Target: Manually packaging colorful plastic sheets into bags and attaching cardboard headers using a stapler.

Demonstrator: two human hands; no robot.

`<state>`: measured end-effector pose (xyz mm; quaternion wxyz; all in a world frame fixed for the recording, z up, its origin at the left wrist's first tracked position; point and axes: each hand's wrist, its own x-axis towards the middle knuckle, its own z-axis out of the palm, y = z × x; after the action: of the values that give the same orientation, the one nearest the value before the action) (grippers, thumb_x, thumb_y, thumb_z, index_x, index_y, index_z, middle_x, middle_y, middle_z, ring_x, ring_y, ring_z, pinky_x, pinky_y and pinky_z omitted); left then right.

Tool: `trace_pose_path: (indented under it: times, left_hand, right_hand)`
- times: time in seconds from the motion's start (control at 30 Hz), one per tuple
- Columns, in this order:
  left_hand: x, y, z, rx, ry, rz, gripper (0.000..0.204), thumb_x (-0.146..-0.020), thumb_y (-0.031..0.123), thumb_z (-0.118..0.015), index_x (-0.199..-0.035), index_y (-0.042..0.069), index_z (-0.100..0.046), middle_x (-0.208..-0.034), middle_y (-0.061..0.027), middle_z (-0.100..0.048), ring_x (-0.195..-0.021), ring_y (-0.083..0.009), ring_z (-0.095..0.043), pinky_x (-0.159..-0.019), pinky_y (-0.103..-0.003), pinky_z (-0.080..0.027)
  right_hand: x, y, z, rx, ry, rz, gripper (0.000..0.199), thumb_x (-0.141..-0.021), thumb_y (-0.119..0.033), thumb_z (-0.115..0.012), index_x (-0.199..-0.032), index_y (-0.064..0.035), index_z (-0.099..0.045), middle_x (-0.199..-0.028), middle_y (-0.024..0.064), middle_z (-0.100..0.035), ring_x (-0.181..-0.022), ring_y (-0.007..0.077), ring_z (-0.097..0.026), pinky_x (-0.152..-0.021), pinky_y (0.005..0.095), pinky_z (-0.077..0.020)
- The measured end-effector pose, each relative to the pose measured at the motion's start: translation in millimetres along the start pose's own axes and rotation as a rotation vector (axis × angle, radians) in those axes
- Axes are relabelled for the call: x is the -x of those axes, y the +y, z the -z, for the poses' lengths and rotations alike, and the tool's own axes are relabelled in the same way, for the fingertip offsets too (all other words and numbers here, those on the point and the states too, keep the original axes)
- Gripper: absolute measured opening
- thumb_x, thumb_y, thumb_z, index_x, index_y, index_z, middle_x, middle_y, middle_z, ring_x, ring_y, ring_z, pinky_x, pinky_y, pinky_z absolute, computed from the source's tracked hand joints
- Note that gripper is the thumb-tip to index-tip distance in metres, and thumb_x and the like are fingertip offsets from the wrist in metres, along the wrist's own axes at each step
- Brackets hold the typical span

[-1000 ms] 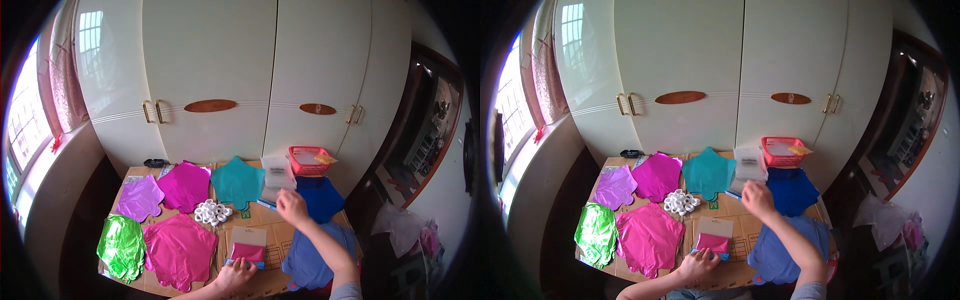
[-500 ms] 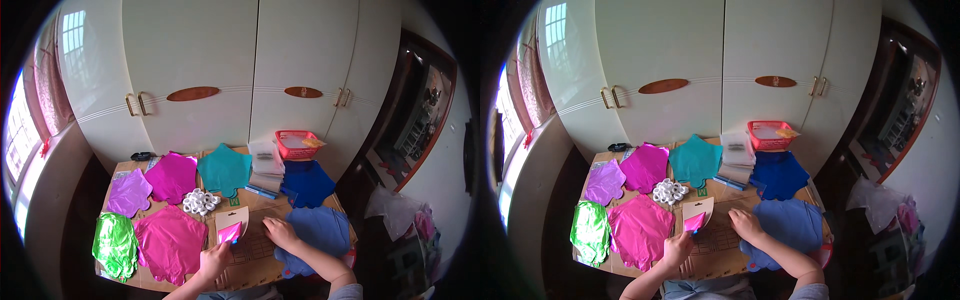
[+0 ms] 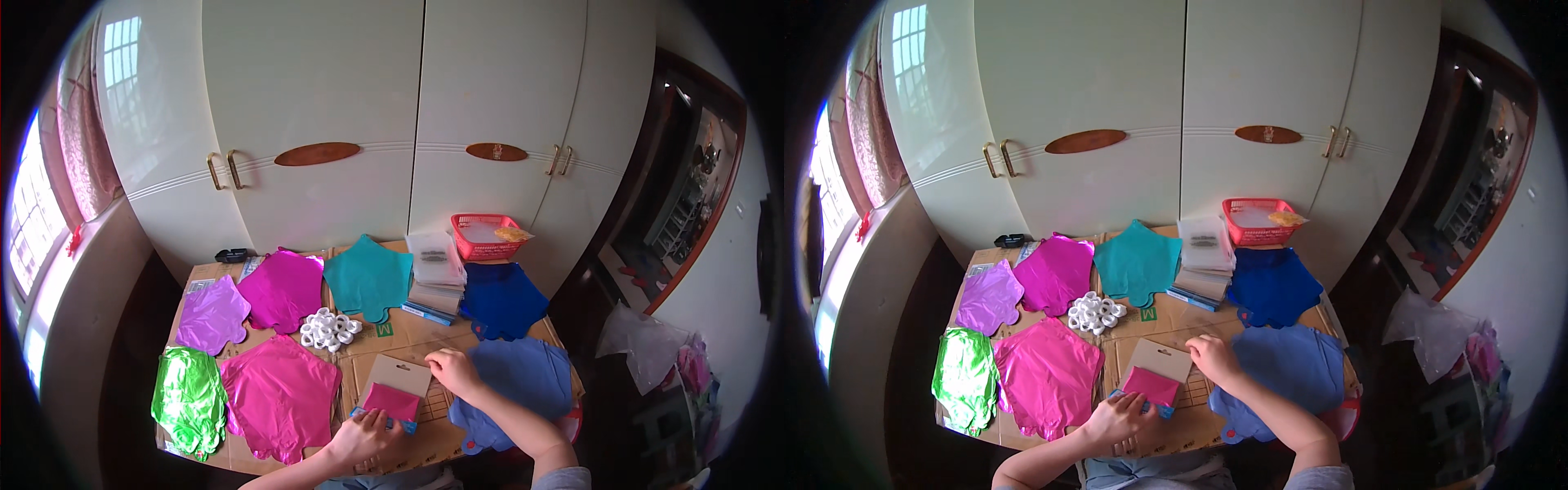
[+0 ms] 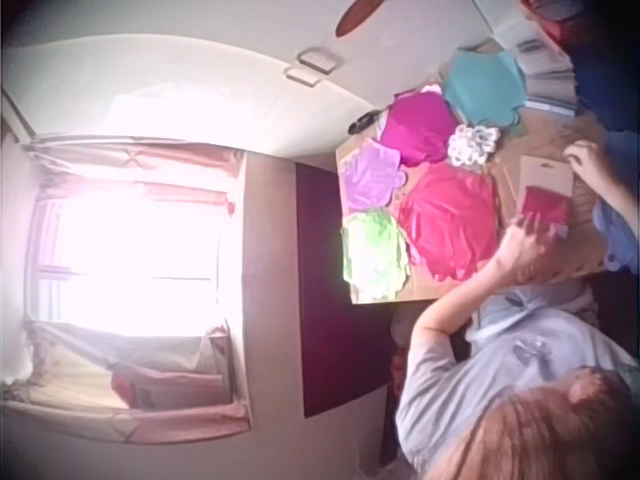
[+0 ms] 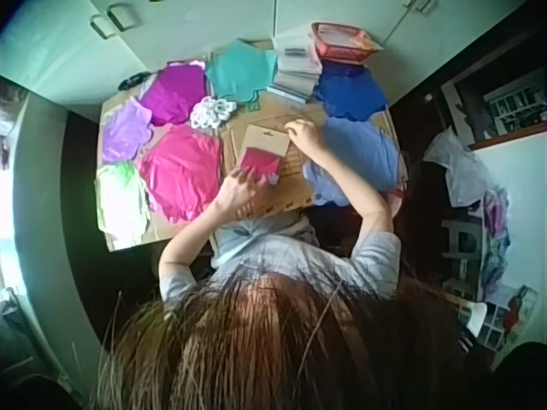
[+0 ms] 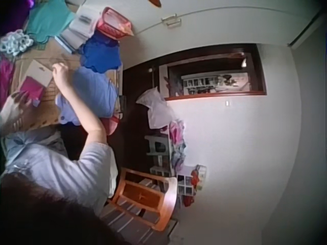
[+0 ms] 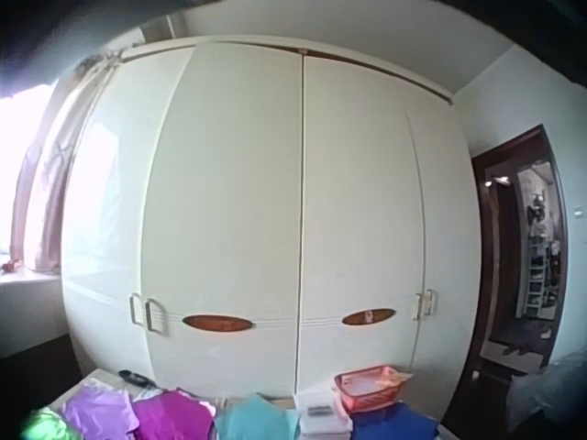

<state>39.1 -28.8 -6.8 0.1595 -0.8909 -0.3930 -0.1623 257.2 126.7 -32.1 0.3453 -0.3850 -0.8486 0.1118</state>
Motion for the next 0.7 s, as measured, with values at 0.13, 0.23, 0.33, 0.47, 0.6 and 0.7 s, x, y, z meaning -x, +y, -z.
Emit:
trace_pose_path:
  times: [0.13, 0.23, 0.33, 0.47, 0.6, 0.7]
  left_hand:
    - [-4, 5, 4, 0.045, 0.013, -0.059, 0.027, -0.074, 0.022, -0.055, -0.099, 0.012, -0.055, -0.093, -0.0126, -0.063, -0.085, -0.023, -0.066, -0.067, -0.032, -0.055]
    - [-5, 10, 15, 0.055, -0.073, -0.05, 0.028, -0.076, 0.022, -0.055, -0.102, 0.013, -0.055, -0.101, -0.0131, -0.063, -0.093, -0.0227, -0.065, -0.075, -0.033, -0.054]
    - [1, 11, 9, 0.049, -0.057, -0.053, 0.028, -0.076, 0.023, -0.055, -0.103, 0.013, -0.056, -0.102, -0.0137, -0.064, -0.094, -0.0233, -0.065, -0.076, -0.033, -0.054]
    - [3, 12, 7, 0.054, -0.042, -0.069, 0.029, -0.076, 0.024, -0.055, -0.103, 0.012, -0.056, -0.102, -0.0136, -0.064, -0.093, -0.0236, -0.065, -0.076, -0.034, -0.054]
    - [5, 9, 8, 0.061, -0.025, -0.05, 0.028, -0.076, 0.023, -0.055, -0.102, 0.012, -0.056, -0.101, -0.0127, -0.064, -0.093, -0.0238, -0.066, -0.076, -0.035, -0.054]
    - [0, 2, 10, 0.05, 0.02, -0.075, 0.023, -0.077, 0.022, -0.055, -0.099, 0.014, -0.055, -0.095, -0.013, -0.064, -0.087, -0.0225, -0.066, -0.068, -0.031, -0.054]
  right_hand:
    - [-3, -23, -4, 0.044, 0.017, 0.051, 0.009, -0.076, -0.004, -0.062, -0.084, -0.0072, -0.064, -0.078, 0.009, -0.066, -0.076, 0.0269, -0.064, -0.068, 0.037, -0.0524]
    - [-3, -26, -9, 0.104, 0.02, 0.136, 0.01, -0.075, -0.004, -0.064, -0.084, -0.0073, -0.064, -0.075, 0.0072, -0.065, -0.074, 0.0254, -0.063, -0.066, 0.0357, -0.0523]
    - [-1, -29, -10, 0.162, -0.018, 0.183, 0.012, -0.074, -0.005, -0.065, -0.085, -0.0079, -0.064, -0.075, 0.0055, -0.064, -0.074, 0.0239, -0.062, -0.066, 0.0346, -0.052]
    - [2, -22, -15, 0.223, -0.035, 0.202, 0.013, -0.073, -0.006, -0.066, -0.086, -0.0087, -0.063, -0.075, 0.0035, -0.062, -0.074, 0.0227, -0.06, -0.067, 0.0333, -0.0514]
    - [6, -25, -17, 0.261, -0.075, 0.261, 0.014, -0.073, -0.007, -0.066, -0.087, -0.009, -0.063, -0.075, 0.003, -0.06, -0.074, 0.0227, -0.06, -0.067, 0.0329, -0.0513]
    - [8, -27, -18, 0.285, -0.116, 0.283, 0.014, -0.074, -0.008, -0.065, -0.087, -0.0093, -0.063, -0.075, 0.003, -0.06, -0.074, 0.0224, -0.06, -0.066, 0.0325, -0.0515]
